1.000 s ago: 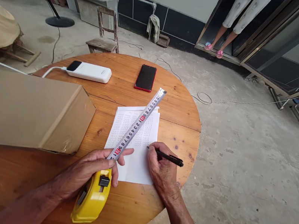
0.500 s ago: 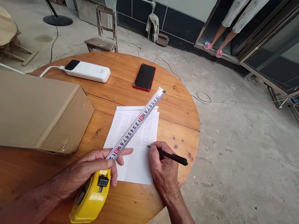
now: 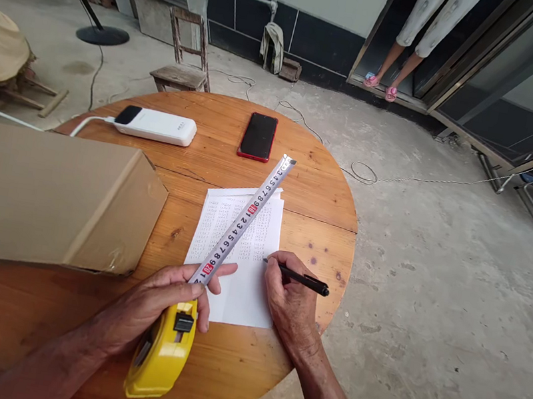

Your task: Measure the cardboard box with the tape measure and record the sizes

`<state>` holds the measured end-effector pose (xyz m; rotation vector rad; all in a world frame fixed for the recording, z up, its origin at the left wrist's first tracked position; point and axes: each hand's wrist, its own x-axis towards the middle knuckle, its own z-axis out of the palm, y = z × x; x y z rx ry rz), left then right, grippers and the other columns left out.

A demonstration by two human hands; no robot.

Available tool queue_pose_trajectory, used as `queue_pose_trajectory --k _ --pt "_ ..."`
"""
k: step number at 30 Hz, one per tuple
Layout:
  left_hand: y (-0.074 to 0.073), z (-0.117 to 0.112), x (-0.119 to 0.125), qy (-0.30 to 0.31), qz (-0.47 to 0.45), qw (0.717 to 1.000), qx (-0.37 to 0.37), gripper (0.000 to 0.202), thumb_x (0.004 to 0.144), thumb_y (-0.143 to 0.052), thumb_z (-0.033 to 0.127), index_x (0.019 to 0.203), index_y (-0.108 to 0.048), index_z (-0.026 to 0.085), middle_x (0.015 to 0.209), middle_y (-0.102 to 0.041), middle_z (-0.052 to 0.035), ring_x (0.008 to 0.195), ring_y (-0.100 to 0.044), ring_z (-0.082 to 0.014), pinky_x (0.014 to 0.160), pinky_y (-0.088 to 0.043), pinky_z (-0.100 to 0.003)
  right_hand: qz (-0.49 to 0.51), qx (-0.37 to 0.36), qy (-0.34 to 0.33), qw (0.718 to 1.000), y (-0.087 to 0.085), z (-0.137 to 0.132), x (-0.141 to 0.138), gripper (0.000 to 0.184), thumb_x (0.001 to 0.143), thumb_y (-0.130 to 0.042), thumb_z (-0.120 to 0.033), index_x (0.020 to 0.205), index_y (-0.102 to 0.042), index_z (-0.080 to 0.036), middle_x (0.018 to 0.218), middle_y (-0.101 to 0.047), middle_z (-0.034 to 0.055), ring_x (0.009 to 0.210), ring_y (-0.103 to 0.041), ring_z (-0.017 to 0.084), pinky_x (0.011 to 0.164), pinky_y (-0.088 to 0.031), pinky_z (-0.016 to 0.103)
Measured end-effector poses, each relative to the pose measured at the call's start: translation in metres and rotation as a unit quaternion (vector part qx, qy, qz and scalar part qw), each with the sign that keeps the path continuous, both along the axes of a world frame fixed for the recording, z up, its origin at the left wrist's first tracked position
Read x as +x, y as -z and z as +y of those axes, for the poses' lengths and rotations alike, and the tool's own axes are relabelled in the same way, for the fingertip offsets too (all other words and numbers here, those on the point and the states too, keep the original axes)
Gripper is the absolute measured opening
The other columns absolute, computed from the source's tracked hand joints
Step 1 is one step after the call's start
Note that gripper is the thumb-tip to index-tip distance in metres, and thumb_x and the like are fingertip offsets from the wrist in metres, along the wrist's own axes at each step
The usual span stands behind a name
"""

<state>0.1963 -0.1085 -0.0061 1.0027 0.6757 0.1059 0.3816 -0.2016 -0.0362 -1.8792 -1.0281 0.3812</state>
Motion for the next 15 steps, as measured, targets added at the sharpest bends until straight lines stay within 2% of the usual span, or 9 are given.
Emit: queue_pose_trajectory --k 10,15 --pt "0.0018 0.0005 0.0008 0.002 -0.003 1.0 -0.004 0.016 0.086 -0.044 0.024 0.088 -0.058 0.018 0.067 -0.07 -0.0055 0.06 -0.061 -0.0163 0.061 -0.04 -0.025 -0.003 0.005 0.001 1.0 -0.0005 -0.0004 -0.0001 0.014 0.084 -0.052 -0.024 0.075 -0.06 -0.017 0.056 -0.049 -0.0039 0.049 -0.041 0.009 0.044 -0.033 0.021" --pt "0.0032 0.0001 0.0 0.0 -0.004 1.0 0.001 0.016 0.086 -0.044 0.024 0.088 -0.059 0.018 0.065 -0.069 -0.0053 0.061 -0.061 -0.0165 0.059 -0.039 -0.024 0.068 0.025 0.007 0.997 -0.0004 -0.0042 0.0029 0.015 0.086 -0.053 -0.028 0.077 -0.059 -0.018 0.05 -0.048 -0.0054 0.045 -0.043 0.009 0.042 -0.034 0.021"
